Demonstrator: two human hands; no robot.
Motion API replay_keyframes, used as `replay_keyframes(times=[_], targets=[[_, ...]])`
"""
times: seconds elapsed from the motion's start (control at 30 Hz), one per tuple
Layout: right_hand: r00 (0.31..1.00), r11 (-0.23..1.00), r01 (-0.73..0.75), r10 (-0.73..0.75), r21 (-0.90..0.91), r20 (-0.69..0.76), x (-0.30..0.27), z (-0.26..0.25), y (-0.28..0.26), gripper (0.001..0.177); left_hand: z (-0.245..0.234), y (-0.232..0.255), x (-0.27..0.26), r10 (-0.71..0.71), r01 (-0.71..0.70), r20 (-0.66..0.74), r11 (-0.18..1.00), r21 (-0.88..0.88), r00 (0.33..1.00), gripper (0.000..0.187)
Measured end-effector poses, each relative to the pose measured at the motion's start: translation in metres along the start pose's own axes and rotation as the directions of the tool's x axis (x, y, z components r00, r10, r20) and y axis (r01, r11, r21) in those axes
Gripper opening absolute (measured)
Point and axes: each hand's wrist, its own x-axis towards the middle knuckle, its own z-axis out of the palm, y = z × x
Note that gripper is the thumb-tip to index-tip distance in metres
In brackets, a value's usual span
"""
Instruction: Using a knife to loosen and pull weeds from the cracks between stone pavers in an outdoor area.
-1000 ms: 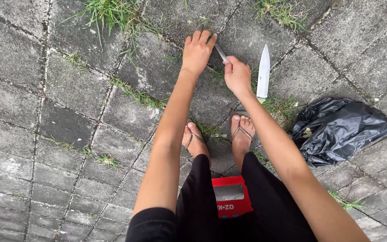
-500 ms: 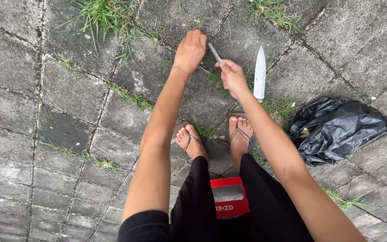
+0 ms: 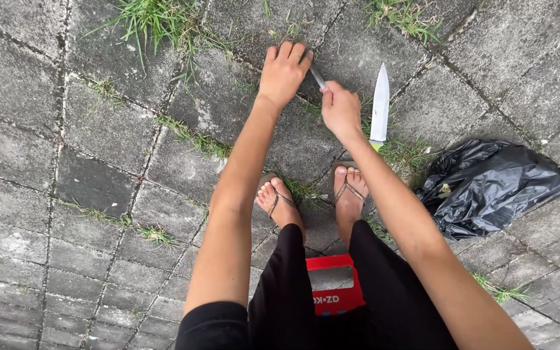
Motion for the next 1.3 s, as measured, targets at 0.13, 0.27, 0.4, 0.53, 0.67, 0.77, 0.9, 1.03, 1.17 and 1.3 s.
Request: replay_keyframes(times=[0.13,0.27,0.4,0.53,0.67,0.77,0.9,1.03,1.17,1.3], targets=[[0.998,0.998,-0.049,0.05,-0.039,0.035,-0.004,0.005,-0.008,0.027,0.002,0.002,0.005,0.075,-0.074,-0.022,0.997,0.01,0.997,0.011],[0.999,0.995,-0.008,0.012,0.097,-0.043,0.004,0.02,0.014,0.026,0.014,0.005,0.007,0.108,-0.105,-0.099,0.994,0.033,0.989,0.005],[0.978,0.801,-0.203,0.191,0.563,0.08,0.007,0.026,0.018,0.025,0.004,0.004,0.007,0.08,-0.08,0.007,0.997,0.013,0.997,0.019],[0.934,0.564,-0.356,0.2,0.745,0.296,0.004,0.003,0.015,0.025,0.002,0.004,0.005,0.06,-0.06,0.005,0.998,0.026,0.998,0.019],[0.986,0.804,-0.164,0.123,0.571,0.11,0.007,-0.016,0.021,0.026,-0.004,-0.002,0.007,-0.237,0.197,-0.087,0.926,-0.322,0.968,0.023],[0.999,0.92,-0.005,0.019,0.391,-0.032,0.006,-0.019,0.025,0.028,-0.002,-0.013,0.009,-0.546,0.359,-0.217,0.752,-0.552,0.809,0.013],[0.996,0.999,0.046,-0.046,-0.004,-0.079,0.012,0.001,0.027,0.024,-0.025,-0.016,0.003,-0.609,0.463,-0.093,0.684,-0.563,0.788,0.059],[0.973,1.0,-0.015,0.01,0.021,0.23,-0.006,0.001,0.002,0.023,-0.014,-0.009,-0.006,-0.533,0.405,-0.14,0.765,-0.501,0.834,0.043],[0.994,0.995,0.079,-0.083,0.058,0.077,0.0,0.004,0.011,0.021,-0.008,-0.005,-0.026,-0.521,0.396,-0.166,0.788,-0.471,0.837,0.041],[0.951,0.986,0.166,-0.157,-0.012,0.266,-0.012,0.0,0.008,0.02,-0.015,0.005,-0.059,-0.402,0.341,-0.086,0.857,-0.387,0.912,0.056]])
